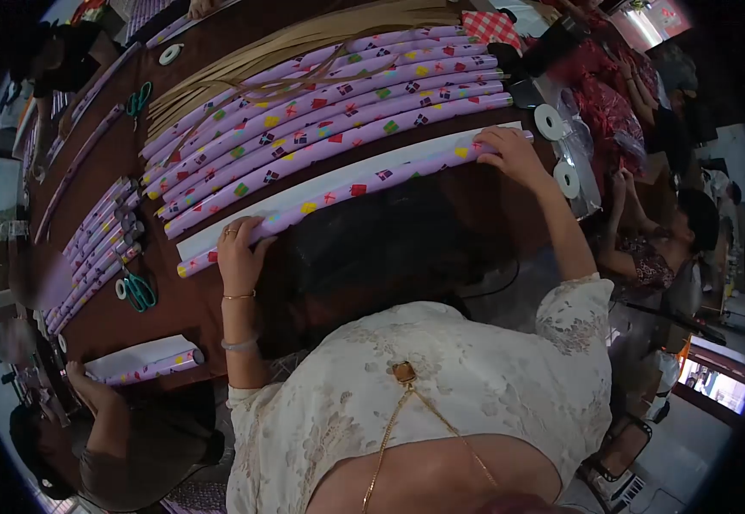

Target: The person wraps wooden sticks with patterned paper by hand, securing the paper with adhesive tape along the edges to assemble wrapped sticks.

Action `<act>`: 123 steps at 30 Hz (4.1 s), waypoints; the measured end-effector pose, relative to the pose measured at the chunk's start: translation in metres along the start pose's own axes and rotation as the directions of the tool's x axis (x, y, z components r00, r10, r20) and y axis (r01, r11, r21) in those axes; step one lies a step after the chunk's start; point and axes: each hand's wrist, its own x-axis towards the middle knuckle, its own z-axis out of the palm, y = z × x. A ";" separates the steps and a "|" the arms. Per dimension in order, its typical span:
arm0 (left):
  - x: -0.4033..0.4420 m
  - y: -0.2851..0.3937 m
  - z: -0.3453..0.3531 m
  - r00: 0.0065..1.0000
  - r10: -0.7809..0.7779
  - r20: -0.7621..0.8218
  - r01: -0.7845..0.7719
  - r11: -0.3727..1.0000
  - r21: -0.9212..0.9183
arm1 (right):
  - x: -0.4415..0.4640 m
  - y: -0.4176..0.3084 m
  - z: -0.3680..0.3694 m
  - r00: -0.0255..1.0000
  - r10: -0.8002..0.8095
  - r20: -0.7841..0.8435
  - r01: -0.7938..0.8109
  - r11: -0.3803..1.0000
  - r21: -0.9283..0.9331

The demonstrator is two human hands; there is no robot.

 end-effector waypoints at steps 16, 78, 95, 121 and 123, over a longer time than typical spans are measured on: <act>-0.023 0.002 0.011 0.994 -0.019 -0.107 0.031 0.993 0.117 | 0.019 -0.014 -0.008 0.987 -0.012 0.160 -0.026 0.972 0.232; -0.047 -0.144 -0.050 0.658 -0.746 -0.100 0.607 0.604 -0.516 | 0.263 -0.433 0.140 0.841 -0.534 0.085 0.453 0.781 0.429; -0.048 -0.139 -0.057 0.661 -0.744 -0.102 0.617 0.615 -0.491 | 0.263 -0.435 0.149 0.851 -0.517 0.094 0.440 0.798 0.411; -0.050 -0.143 -0.062 0.639 -0.763 -0.095 0.601 0.572 -0.558 | 0.261 -0.440 0.154 0.874 -0.483 0.056 0.441 0.835 0.328; -0.050 -0.142 -0.065 0.639 -0.764 -0.084 0.611 0.571 -0.548 | 0.260 -0.442 0.149 0.880 -0.467 0.087 0.414 0.844 0.340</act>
